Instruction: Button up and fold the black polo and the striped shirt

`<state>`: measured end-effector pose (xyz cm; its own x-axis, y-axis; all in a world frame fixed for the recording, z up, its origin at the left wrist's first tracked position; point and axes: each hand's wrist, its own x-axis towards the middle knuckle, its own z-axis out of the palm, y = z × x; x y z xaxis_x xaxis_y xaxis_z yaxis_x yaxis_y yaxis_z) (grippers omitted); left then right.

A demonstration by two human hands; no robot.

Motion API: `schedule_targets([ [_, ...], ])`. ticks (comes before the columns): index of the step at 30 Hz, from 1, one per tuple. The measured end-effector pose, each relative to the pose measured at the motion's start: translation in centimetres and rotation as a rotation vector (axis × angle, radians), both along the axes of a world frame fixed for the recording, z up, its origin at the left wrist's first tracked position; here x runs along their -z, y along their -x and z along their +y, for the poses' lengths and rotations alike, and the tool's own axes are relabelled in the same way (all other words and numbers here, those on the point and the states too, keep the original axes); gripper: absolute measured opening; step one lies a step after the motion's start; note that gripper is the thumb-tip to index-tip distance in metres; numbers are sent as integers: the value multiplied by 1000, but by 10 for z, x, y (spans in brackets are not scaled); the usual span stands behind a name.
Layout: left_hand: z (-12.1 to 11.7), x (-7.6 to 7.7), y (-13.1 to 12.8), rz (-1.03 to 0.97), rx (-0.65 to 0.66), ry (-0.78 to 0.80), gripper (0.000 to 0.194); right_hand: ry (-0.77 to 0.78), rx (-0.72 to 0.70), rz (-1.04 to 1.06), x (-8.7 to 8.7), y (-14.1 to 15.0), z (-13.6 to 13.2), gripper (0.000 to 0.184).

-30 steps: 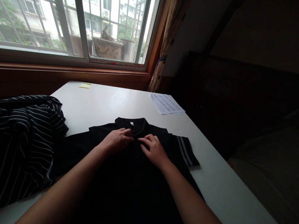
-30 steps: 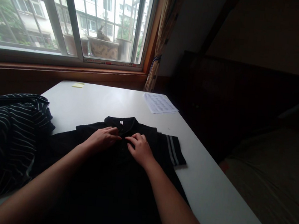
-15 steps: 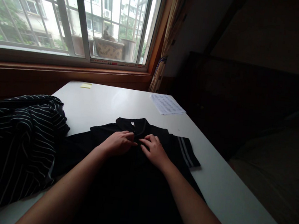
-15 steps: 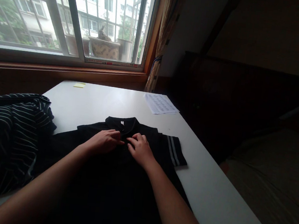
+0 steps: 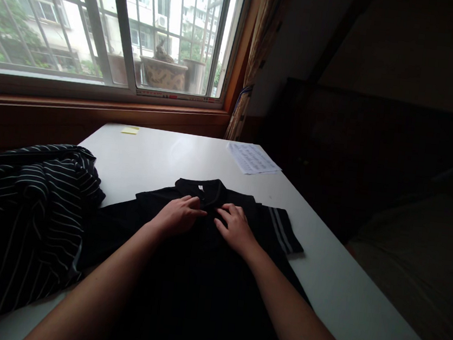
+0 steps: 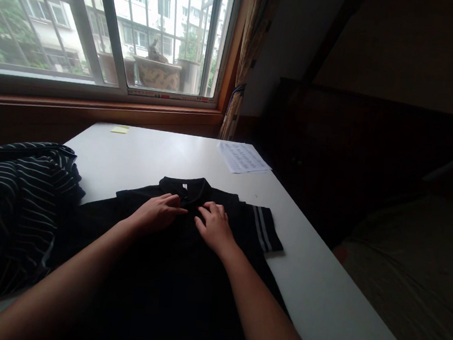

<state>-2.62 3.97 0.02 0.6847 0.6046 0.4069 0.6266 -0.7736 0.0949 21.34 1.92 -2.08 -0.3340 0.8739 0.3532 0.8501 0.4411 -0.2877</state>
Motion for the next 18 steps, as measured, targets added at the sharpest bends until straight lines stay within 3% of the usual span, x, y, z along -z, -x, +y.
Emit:
schedule_targets([
  [18,-1,0,-5,45,-69,10,37,-4,-5,13,-1,0,0,32],
])
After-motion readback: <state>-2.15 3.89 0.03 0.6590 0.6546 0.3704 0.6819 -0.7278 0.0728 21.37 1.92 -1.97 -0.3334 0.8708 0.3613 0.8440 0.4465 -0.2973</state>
